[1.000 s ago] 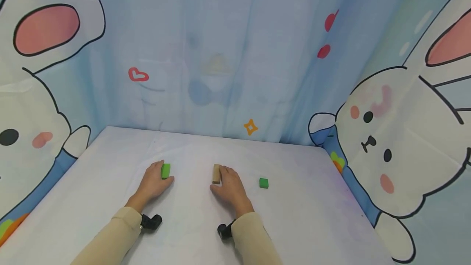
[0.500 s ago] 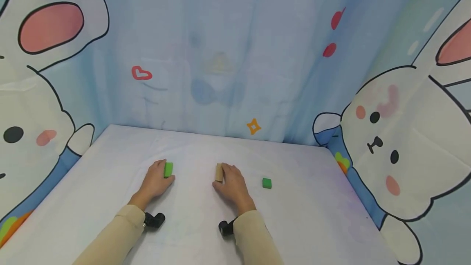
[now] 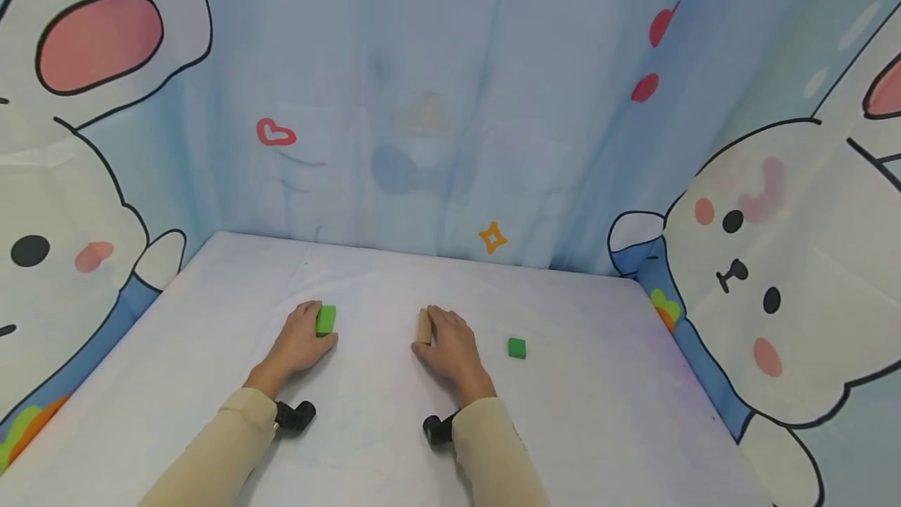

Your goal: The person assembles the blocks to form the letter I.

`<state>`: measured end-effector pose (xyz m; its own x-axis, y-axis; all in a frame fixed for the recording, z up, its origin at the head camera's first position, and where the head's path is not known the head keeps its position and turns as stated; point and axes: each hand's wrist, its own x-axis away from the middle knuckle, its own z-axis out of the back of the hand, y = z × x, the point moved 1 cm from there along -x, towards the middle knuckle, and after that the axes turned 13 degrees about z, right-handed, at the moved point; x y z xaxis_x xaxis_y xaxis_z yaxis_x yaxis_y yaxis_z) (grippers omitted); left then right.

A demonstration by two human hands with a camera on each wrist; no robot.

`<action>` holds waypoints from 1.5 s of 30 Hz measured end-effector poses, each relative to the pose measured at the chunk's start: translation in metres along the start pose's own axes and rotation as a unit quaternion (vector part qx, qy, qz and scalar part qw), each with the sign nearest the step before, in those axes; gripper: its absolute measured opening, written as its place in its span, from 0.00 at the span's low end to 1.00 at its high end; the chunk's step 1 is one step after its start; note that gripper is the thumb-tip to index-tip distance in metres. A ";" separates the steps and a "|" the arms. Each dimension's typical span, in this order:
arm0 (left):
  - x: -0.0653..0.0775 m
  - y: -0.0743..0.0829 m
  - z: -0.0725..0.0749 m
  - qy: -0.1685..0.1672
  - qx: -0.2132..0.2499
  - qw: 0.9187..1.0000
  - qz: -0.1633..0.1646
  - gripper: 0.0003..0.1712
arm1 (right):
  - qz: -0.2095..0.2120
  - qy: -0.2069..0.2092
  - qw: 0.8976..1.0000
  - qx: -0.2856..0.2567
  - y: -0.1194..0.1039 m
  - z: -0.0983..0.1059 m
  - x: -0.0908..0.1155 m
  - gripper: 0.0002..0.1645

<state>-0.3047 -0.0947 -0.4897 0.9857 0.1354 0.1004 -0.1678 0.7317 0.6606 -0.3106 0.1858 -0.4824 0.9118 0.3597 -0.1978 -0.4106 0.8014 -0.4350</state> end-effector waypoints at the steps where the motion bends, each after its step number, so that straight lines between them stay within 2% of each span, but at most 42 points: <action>1: 0.000 0.000 0.001 0.000 0.000 1.000 -0.001 0.43 | 0.001 0.001 1.000 0.000 0.000 0.000 0.000 0.45; 18: -0.002 -0.002 0.003 -0.008 0.011 1.000 0.000 0.42 | -0.008 0.003 1.000 -0.010 0.004 -0.004 0.000 0.46; 30: 0.003 0.000 0.005 -0.019 0.044 0.999 0.001 0.41 | -0.011 0.001 1.000 -0.016 0.005 -0.003 -0.002 0.46; 37: 0.008 0.001 0.005 -0.026 0.064 0.998 0.013 0.42 | -0.011 -0.003 1.000 -0.018 0.004 0.000 -0.003 0.47; 45: 0.018 0.007 0.005 -0.037 0.052 0.998 0.011 0.41 | -0.019 -0.010 1.000 -0.013 0.006 -0.002 -0.004 0.47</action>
<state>-0.2876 -0.0906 -0.4795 0.9810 0.0975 0.1679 -0.1902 0.6556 0.7308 -0.3167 0.1883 -0.4864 0.9268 0.3385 -0.1625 -0.3745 0.8020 -0.4654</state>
